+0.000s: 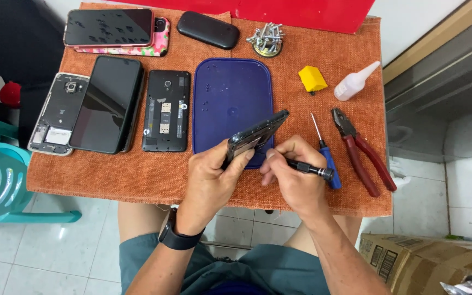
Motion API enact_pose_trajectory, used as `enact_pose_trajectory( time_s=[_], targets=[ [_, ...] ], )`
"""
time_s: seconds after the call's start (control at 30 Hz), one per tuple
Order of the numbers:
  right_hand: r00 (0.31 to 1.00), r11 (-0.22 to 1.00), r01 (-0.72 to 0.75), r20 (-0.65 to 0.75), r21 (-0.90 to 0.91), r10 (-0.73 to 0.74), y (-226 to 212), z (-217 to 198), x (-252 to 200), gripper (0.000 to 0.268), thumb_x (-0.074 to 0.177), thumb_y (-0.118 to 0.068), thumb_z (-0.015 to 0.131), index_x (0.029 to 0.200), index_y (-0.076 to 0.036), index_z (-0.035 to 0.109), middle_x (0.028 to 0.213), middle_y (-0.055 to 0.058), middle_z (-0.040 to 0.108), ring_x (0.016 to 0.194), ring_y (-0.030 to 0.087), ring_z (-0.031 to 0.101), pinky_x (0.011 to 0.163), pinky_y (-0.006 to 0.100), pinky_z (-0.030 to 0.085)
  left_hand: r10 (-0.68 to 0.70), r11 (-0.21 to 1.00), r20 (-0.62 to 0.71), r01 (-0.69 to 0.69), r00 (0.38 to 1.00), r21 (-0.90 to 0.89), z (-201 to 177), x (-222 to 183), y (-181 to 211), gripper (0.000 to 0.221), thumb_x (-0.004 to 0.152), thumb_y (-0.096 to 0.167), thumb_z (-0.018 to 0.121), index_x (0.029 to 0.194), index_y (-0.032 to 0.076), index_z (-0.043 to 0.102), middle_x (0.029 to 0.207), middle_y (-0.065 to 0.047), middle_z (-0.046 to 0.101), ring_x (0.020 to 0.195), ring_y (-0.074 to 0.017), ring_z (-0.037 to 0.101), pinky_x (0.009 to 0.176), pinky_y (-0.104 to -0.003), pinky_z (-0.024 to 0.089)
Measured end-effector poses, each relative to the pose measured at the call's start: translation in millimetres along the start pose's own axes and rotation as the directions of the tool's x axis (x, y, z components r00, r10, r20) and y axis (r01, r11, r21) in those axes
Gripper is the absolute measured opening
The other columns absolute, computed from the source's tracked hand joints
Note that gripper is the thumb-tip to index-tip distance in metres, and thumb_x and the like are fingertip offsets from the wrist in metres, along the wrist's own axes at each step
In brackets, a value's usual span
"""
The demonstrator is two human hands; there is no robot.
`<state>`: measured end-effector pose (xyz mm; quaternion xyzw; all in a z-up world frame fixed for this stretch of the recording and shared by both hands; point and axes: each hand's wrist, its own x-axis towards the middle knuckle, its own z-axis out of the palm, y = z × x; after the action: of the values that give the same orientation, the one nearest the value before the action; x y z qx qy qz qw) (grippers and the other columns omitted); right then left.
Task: Disassembling a Samsung mobile phone to access internal components using a screwdriver and pliers.
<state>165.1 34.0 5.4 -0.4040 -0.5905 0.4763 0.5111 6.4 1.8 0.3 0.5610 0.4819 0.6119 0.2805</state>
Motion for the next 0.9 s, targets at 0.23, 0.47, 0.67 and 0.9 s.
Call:
enact_pose_trajectory(
  time_s=[0.23,0.47,0.67,0.9],
  targets=[
    [0.983,0.979,0.18,0.059,-0.094,-0.175,12,-7,-7,0.01,0.09,0.011,0.063,0.086,0.002,0.065,0.065,0.02,0.071,0.049,0.022,0.073,0.042,0.028,0.061,0.106,0.985,0.119,-0.121,0.987,0.123,-6,-4,8,0.028,0.085,-0.01,0.071,0.11,0.002,0.076,0.098,-0.021,0.079,0.093,-0.0419,0.076,0.078,-0.051,0.064],
    [0.964,0.947,0.267,0.027,-0.18,-0.266,-4,1,-8,0.013,0.085,0.013,0.065,0.08,0.001,0.065,0.057,0.017,0.069,0.044,0.021,0.069,0.043,0.026,0.057,0.177,0.959,0.189,-0.212,0.966,0.187,-6,-8,6,0.033,0.085,-0.013,0.067,0.112,0.003,0.076,0.107,-0.018,0.079,0.104,-0.0393,0.075,0.088,-0.049,0.063],
    [0.971,0.954,0.238,0.037,-0.181,-0.235,-3,0,-10,0.01,0.086,0.01,0.067,0.079,0.003,0.067,0.06,0.02,0.071,0.045,0.021,0.071,0.04,0.028,0.056,0.013,0.996,0.039,-0.017,0.999,0.088,-7,-7,-1,0.017,0.09,0.0,0.075,0.106,0.003,0.078,0.099,-0.02,0.079,0.098,-0.0371,0.077,0.083,-0.048,0.063],
    [0.996,0.998,0.063,-0.055,-0.03,-0.065,1,-2,-11,0.009,0.087,0.003,0.075,0.089,0.008,0.067,0.073,0.023,0.075,0.056,0.022,0.076,0.052,0.031,0.064,-0.061,0.998,-0.119,0.06,0.991,-0.011,-8,-13,-20,0.016,0.089,0.001,0.076,0.105,0.002,0.079,0.097,-0.019,0.08,0.105,-0.0331,0.073,0.083,-0.045,0.063]
  ],
)
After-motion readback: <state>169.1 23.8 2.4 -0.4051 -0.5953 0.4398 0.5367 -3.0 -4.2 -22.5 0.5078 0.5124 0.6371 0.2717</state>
